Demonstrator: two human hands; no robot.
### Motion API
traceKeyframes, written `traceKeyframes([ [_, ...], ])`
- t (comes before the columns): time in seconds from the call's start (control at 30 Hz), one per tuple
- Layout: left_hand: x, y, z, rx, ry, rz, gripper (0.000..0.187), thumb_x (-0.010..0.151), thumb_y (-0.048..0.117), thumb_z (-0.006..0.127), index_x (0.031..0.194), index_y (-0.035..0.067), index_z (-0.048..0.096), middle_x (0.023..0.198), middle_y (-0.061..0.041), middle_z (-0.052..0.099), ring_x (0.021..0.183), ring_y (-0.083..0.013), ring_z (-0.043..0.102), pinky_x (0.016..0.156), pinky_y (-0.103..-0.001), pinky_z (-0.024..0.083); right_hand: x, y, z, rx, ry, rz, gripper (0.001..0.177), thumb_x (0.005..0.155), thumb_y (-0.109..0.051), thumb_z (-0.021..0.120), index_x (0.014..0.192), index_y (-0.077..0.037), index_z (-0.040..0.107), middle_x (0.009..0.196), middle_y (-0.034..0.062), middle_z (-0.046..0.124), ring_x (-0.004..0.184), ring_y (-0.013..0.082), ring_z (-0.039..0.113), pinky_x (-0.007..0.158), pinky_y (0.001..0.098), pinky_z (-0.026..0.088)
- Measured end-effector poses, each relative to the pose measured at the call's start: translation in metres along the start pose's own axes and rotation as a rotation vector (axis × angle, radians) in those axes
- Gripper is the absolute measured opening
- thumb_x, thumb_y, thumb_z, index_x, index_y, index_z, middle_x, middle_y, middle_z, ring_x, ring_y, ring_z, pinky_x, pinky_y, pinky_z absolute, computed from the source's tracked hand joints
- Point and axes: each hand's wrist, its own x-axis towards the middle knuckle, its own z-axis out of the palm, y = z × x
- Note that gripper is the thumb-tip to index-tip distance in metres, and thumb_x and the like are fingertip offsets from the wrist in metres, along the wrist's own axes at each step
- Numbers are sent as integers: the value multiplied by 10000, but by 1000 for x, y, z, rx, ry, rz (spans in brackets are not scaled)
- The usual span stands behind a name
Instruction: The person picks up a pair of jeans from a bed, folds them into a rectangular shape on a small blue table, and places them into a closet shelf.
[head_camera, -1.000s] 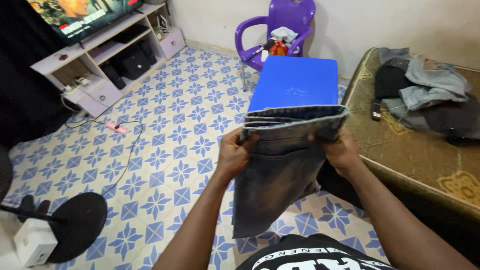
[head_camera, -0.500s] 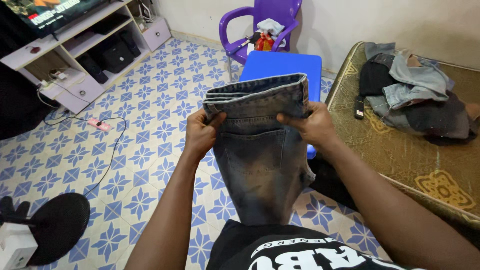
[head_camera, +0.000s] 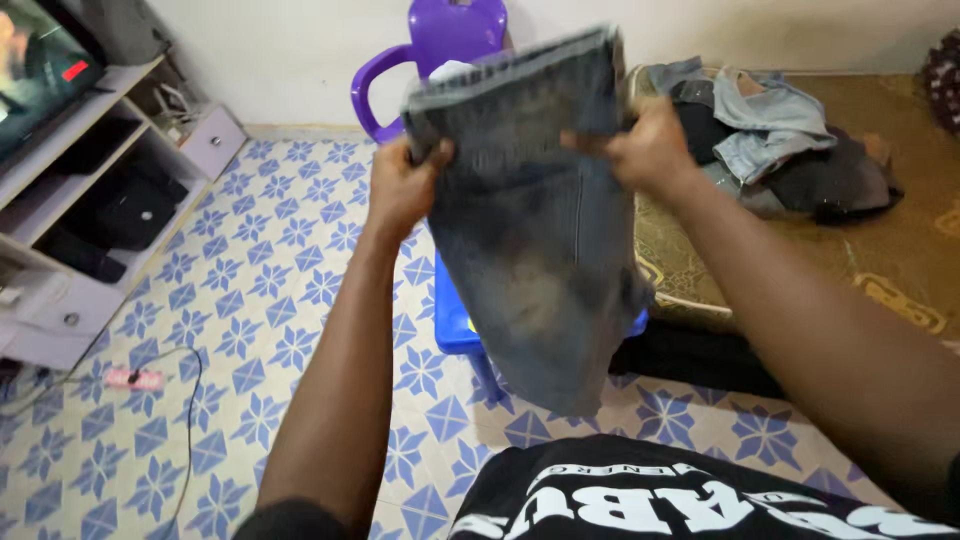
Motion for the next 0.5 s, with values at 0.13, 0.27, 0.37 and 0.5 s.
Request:
traceKeyframes([
  [0.13,61,-16,9,-327,-56,56,188,935,222,761,974,38,763,855,41,740,757,-53,613,688,-274,517,40,-5,15,109,113,-173,315,855,-277,933,1038,-59,797,969,18,780,788,73,678,744,286,555],
  [0.27,73,-79,13,-144,-334,4,414,807,157,855,1161,52,668,1055,-8,740,933,-83,682,817,-264,548,55,6,32,-101,212,109,323,855,-319,910,989,-59,774,962,69,776,770,113,655,695,332,515],
  [0.37,73,-142,31,-249,-508,-135,324,835,112,807,1143,49,728,1048,-10,775,945,-90,702,846,-274,568,71,31,40,-100,141,301,298,830,-300,876,981,-65,772,1009,78,790,816,135,668,736,343,531],
  [0.5,74,-190,56,-431,-454,-300,242,886,85,795,1106,4,732,1019,-40,768,892,-117,675,830,-300,553,102,93,41,123,27,225,301,834,-225,845,1064,-61,741,1069,38,788,895,105,704,801,304,566],
])
